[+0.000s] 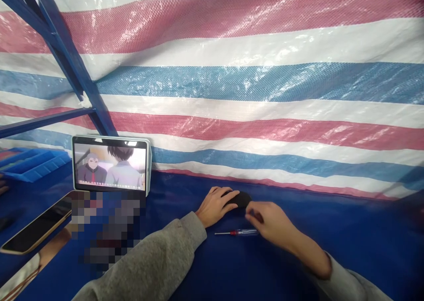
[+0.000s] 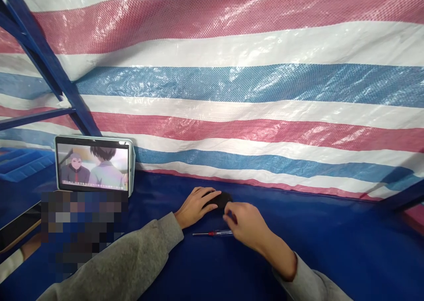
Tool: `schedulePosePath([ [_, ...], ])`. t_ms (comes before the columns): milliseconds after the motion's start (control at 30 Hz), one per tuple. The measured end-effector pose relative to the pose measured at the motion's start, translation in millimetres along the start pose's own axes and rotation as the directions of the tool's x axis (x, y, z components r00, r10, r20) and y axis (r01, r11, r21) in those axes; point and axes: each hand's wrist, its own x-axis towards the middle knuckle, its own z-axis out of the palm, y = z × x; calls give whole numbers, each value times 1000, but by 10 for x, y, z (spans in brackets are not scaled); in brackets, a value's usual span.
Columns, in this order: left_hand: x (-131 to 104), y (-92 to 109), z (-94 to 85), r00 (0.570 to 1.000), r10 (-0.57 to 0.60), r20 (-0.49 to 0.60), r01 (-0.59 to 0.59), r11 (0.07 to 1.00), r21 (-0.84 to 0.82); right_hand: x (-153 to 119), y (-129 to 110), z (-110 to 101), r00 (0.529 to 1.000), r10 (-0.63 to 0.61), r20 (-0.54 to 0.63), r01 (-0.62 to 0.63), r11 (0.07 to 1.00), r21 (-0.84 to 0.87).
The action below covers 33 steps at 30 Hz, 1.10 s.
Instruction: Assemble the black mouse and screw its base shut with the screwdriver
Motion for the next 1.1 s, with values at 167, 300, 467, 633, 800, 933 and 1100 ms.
schedulePosePath([
  [167,1,-9,9,1000,2,7,-2,1000,-15,-59,-78,-42,941,36,337,35,979,-202],
  [300,-1,-12,24,1000,4,-9,-5,999,-40,-30,-48,-209,949,-45,311,74,994,-81],
  [467,-5,1,33,1000,10,-28,-11,999,-43,147,-146,-751,989,-48,140,13,970,242],
  [633,-20,-5,39,997,58,-43,-59,998,-25,366,-282,-966,972,103,-212,-65,981,180],
  [800,-26,-21,47,997,65,-34,-65,998,-20,428,-237,-815,941,120,-316,-86,989,119],
  [933,-28,-24,52,997,72,-34,-73,997,-23,402,-167,-743,951,103,-291,-75,991,107],
  [1100,-27,-15,49,997,76,-14,-76,997,-3,392,-170,-750,960,109,-257,-75,987,140],
])
